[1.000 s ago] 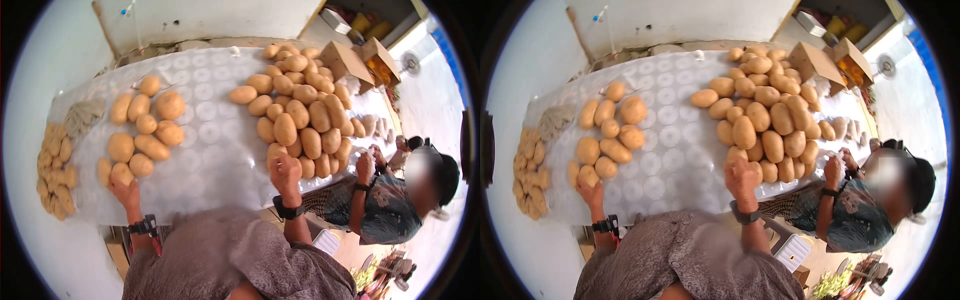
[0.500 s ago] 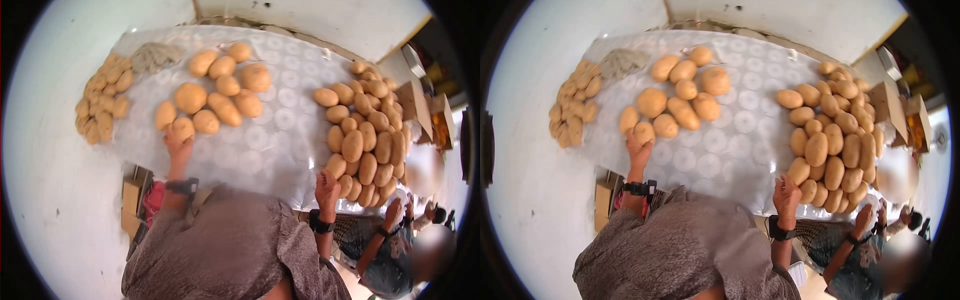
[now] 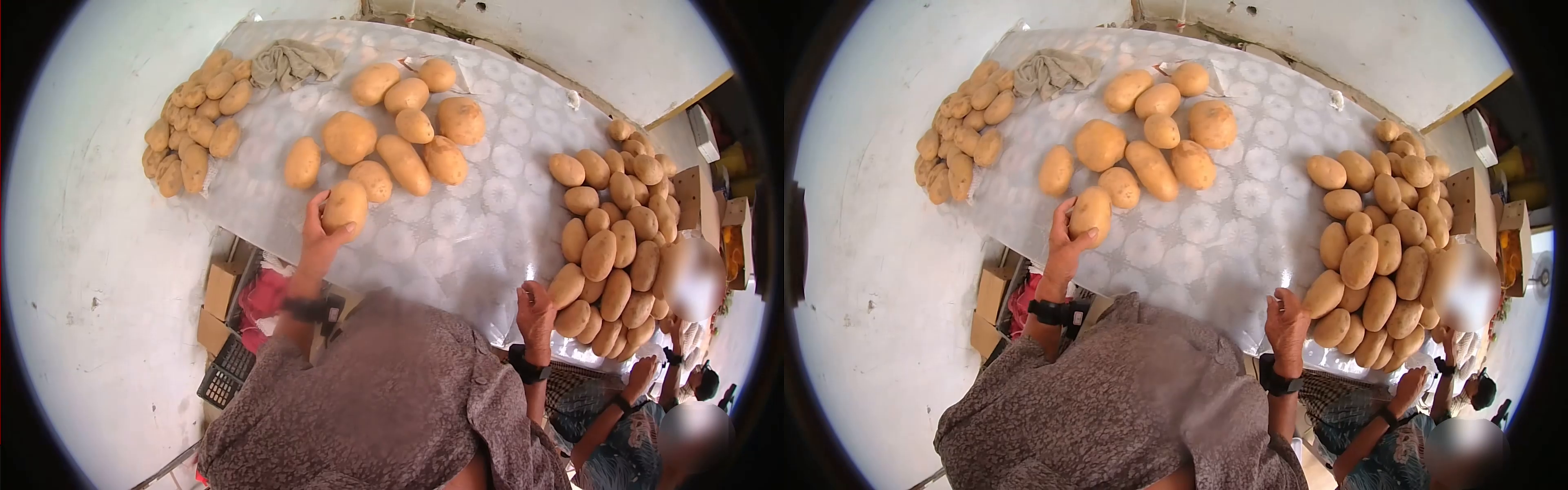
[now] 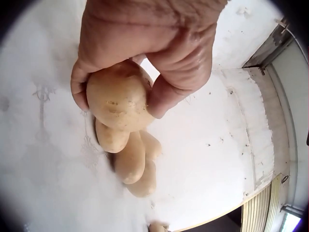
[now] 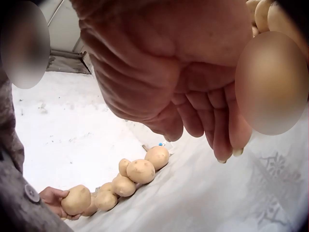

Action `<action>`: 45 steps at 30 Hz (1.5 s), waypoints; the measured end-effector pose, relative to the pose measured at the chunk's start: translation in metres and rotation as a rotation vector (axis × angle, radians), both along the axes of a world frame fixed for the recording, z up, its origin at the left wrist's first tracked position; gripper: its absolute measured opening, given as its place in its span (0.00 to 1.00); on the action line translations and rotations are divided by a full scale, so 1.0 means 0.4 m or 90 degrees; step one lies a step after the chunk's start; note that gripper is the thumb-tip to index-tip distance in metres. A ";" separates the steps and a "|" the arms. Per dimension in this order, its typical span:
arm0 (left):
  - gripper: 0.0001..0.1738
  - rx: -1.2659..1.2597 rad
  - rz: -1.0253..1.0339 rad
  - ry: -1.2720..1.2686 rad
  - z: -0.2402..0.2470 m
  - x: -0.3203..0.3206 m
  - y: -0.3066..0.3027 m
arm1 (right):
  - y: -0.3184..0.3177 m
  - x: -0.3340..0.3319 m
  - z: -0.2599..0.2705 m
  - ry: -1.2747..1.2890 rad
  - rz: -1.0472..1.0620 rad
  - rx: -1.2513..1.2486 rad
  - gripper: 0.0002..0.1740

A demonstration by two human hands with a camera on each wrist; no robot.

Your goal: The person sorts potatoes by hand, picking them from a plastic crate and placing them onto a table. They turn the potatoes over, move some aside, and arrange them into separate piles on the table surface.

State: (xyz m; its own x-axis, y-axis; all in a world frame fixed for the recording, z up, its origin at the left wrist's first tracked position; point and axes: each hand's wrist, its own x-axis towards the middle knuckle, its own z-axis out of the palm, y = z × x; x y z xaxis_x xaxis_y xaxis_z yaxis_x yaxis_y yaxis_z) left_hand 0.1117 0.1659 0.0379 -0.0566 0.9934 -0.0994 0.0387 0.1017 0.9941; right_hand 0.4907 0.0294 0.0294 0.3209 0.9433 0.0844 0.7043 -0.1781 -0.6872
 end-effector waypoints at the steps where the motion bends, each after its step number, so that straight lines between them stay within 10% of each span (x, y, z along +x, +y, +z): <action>1: 0.41 0.020 -0.035 -0.018 0.006 0.010 0.002 | 0.000 0.001 -0.006 -0.003 -0.002 0.001 0.09; 13: 0.44 0.024 -0.324 -0.135 0.070 0.258 0.029 | 0.104 -0.090 0.080 0.544 0.142 -0.194 0.47; 22: 0.43 0.226 -0.407 0.121 0.090 0.416 -0.016 | 0.163 -0.139 0.101 0.980 0.133 -0.126 0.46; 29: 0.43 0.290 -0.472 0.144 0.091 0.449 -0.019 | 0.137 -0.114 0.095 0.993 0.063 -0.026 0.44; 35: 0.45 0.245 -0.502 0.145 0.098 0.439 -0.027 | 0.108 -0.071 0.114 0.744 -0.030 0.117 0.48; 37: 0.44 0.242 -0.506 0.153 0.083 0.430 -0.022 | 0.098 -0.056 0.138 0.412 -0.077 0.168 0.49; 45: 0.40 0.203 -0.510 0.149 0.055 0.422 -0.010 | 0.070 0.013 0.117 0.241 -0.158 0.254 0.50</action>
